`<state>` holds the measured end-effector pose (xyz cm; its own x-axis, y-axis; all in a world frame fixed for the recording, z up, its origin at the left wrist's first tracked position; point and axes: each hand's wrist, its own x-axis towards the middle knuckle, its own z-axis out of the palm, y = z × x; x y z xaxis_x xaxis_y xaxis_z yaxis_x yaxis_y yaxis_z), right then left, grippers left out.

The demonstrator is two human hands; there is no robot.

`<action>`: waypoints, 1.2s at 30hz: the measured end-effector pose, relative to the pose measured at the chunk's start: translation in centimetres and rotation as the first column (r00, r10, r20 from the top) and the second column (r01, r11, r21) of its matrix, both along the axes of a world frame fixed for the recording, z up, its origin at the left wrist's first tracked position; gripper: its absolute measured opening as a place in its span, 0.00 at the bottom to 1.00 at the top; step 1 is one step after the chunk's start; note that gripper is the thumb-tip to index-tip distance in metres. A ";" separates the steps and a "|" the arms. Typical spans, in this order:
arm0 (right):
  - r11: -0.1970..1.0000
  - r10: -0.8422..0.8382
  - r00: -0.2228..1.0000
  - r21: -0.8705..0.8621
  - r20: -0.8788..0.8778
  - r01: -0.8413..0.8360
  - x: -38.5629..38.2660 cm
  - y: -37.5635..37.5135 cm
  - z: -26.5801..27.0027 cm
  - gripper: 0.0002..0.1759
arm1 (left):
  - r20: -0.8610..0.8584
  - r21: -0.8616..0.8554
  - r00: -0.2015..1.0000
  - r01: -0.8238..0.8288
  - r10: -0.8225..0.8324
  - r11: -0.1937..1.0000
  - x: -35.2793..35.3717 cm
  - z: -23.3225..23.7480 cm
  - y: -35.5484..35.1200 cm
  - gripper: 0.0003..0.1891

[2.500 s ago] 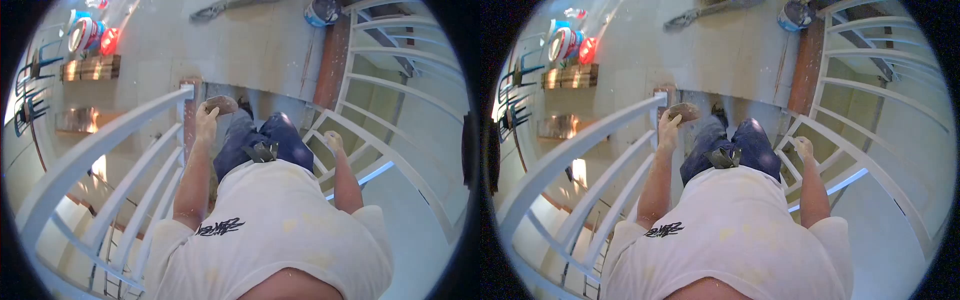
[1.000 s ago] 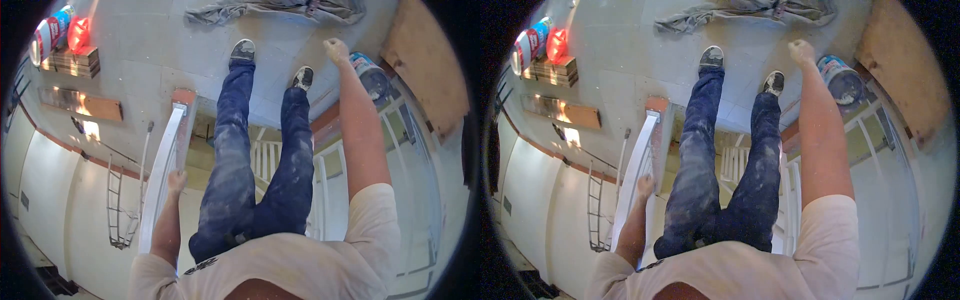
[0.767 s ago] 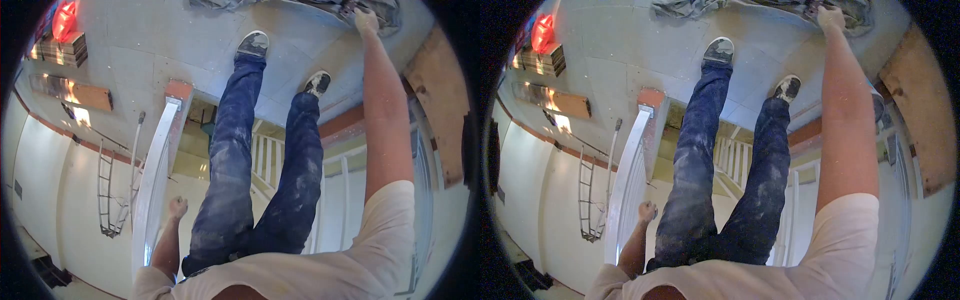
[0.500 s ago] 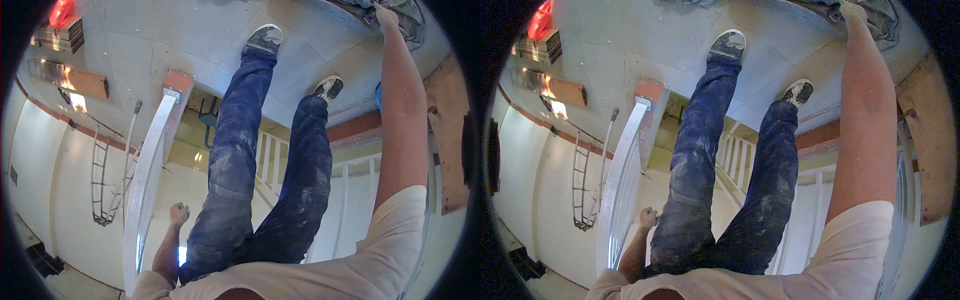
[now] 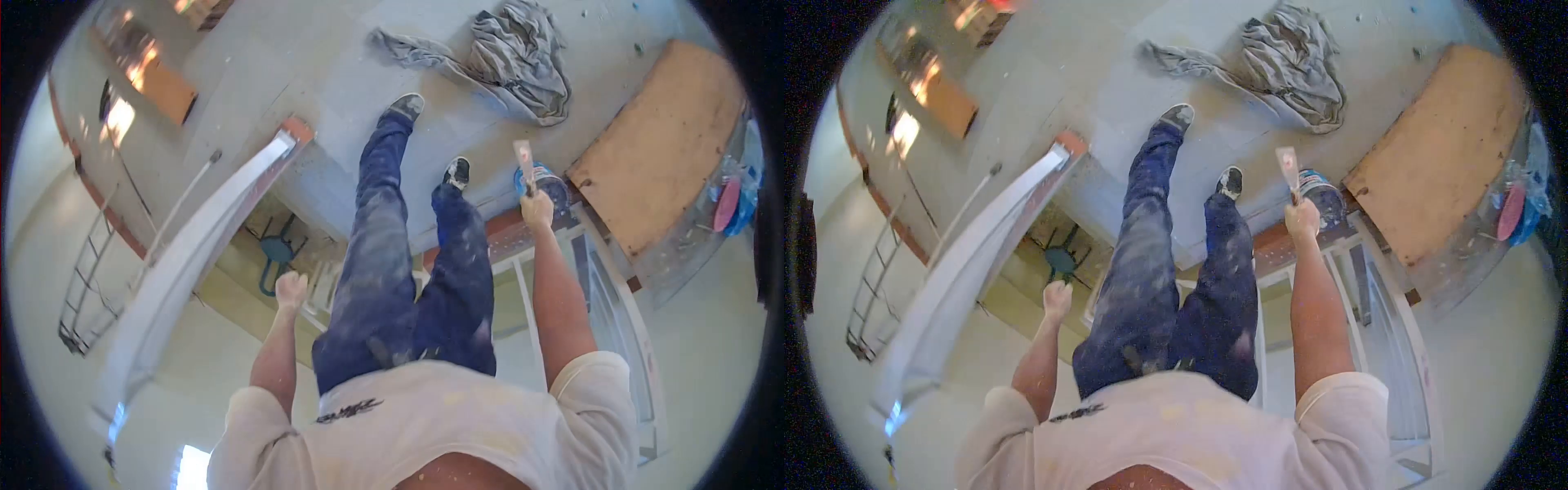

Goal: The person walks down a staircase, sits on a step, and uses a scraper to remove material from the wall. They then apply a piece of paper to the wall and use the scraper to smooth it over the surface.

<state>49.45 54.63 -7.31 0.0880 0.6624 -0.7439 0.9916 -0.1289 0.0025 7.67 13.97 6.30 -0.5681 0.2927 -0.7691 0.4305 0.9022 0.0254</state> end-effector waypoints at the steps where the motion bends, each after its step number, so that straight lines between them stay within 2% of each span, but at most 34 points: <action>1: 0.999 0.037 0.999 0.005 -0.011 -0.037 0.6 -1.7 3.0 0.16 | -0.011 0.005 0.999 -0.037 0.037 0.999 1.6 1.6 -2.0 0.16; 3: 0.979 0.195 0.981 -0.060 0.004 -0.195 1.9 -3.4 8.2 0.17 | -0.033 0.102 0.971 -0.231 0.235 0.968 5.0 2.7 -6.3 0.16; 4: 0.961 0.268 0.964 -0.070 0.002 -0.267 2.4 -4.0 10.3 0.16 | -0.042 0.133 0.959 -0.272 0.280 0.953 6.9 2.8 -9.9 0.16; 6: 0.918 0.394 0.919 -0.045 0.005 -0.393 3.4 -4.5 14.4 0.15 | -0.113 0.112 0.989 -0.087 0.100 0.990 11.2 2.4 -16.5 0.18; 7: 0.895 0.441 0.897 -0.067 -0.001 -0.440 3.6 -5.0 16.5 0.14 | -0.062 0.054 0.941 -0.330 0.333 0.943 12.7 5.1 -16.2 0.20; 10: 0.820 0.564 0.826 -0.115 -0.004 -0.560 4.0 -5.3 21.4 0.12 | -0.118 0.144 0.899 -0.406 0.423 0.903 17.5 9.0 -19.5 0.20; 11: 0.793 0.600 0.800 -0.133 -0.008 -0.595 4.1 -5.5 22.3 0.12 | -0.113 0.138 0.882 -0.441 0.457 0.887 18.4 9.4 -20.7 0.20; 13: 0.721 0.690 0.724 -0.118 0.030 -0.682 3.7 -5.1 22.9 0.12 | -0.209 0.190 0.823 -0.496 0.529 0.847 19.0 9.7 -22.4 0.17; 15: 0.630 0.776 0.628 -0.073 0.056 -0.773 0.2 -4.9 22.6 0.12 | -0.152 0.383 0.574 -0.717 0.805 0.583 18.1 12.6 -22.0 0.16; 17: 0.697 0.717 0.693 -0.130 0.080 -0.706 -4.1 -4.9 23.2 0.12 | -0.185 0.484 0.447 -0.733 0.875 0.477 17.9 12.7 -24.4 0.15; 18: 0.651 0.759 0.648 -0.123 0.072 -0.749 -7.1 -4.7 22.7 0.12 | -0.191 0.491 0.390 -0.757 0.901 0.431 17.6 12.6 -25.8 0.15; 19: 0.517 0.856 0.517 -0.097 0.026 -0.851 -9.5 -4.1 21.8 0.12 | -0.072 0.510 0.245 -0.824 0.967 0.247 17.8 12.7 -27.4 0.14; 20: 0.371 0.928 0.373 -0.070 -0.012 -0.926 -11.8 -4.0 21.4 0.12 | 0.052 0.506 0.091 -0.861 0.994 0.053 18.9 13.1 -28.7 0.14; 21: 0.320 0.947 0.321 -0.068 -0.009 -0.945 -15.1 -4.8 22.0 0.12 | 0.054 0.507 0.036 -0.862 0.998 0.004 20.0 13.4 -29.5 0.14; 23: 0.372 0.924 0.370 0.001 -0.101 -0.928 -22.2 -7.2 24.4 0.12 | -0.068 0.601 -0.005 -0.798 0.998 0.037 21.9 13.7 -30.3 0.15; 24: 0.321 0.943 0.317 0.023 -0.101 -0.947 -25.6 -7.9 24.2 0.12 | -0.059 0.618 -0.060 -0.786 0.996 -0.011 23.0 12.4 -31.1 0.15; 26: 0.246 0.965 0.237 0.079 -0.116 -0.966 -28.7 -8.5 23.8 0.11 | 0.146 0.573 -0.337 -0.738 0.930 -0.357 28.6 9.2 -32.3 0.16; 27: 0.398 0.884 0.380 0.012 -0.273 -0.917 -30.5 -9.1 24.4 0.11 | 0.100 0.499 -0.385 -0.778 0.918 -0.381 28.0 14.4 -29.4 0.18; 28: 0.346 0.905 0.331 0.009 -0.269 -0.938 -32.1 -9.3 24.1 0.11 | 0.100 0.495 -0.436 -0.758 0.894 -0.425 31.0 13.5 -29.1 0.18; 30: 0.228 0.915 0.217 -0.009 -0.339 -0.974 -34.9 -10.3 23.6 0.14 | -0.109 0.597 -0.189 -0.798 0.976 -0.088 37.9 9.1 -28.3 0.15; 31: 0.013 0.988 0.007 0.037 -0.154 -0.999 -37.2 -13.4 26.0 0.16 | -0.056 0.461 -0.345 -0.841 0.937 -0.282 40.5 7.2 -27.4 0.16; 32: -0.016 0.987 -0.023 0.043 -0.158 -0.999 -38.6 -15.4 25.9 0.16 | -0.021 0.310 -0.492 -0.831 0.871 -0.462 42.6 6.0 -26.4 0.19; 34: -0.107 0.978 -0.118 0.071 -0.174 -0.992 -41.5 -18.1 25.0 0.14 | -0.070 0.102 -0.359 -0.931 0.931 -0.351 44.9 6.0 -24.6 0.20; 36: -0.160 0.963 -0.177 0.096 -0.205 -0.982 -44.2 -20.0 21.6 0.14 | -0.085 0.167 -0.380 -0.917 0.921 -0.363 46.0 7.3 -22.7 0.20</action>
<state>5.25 34.59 14.31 -0.7107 -0.1837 -0.6791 -0.0489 0.9759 -0.2129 53.67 -8.73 13.60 -0.1472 -0.7385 -0.6579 -0.9876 0.0726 0.1394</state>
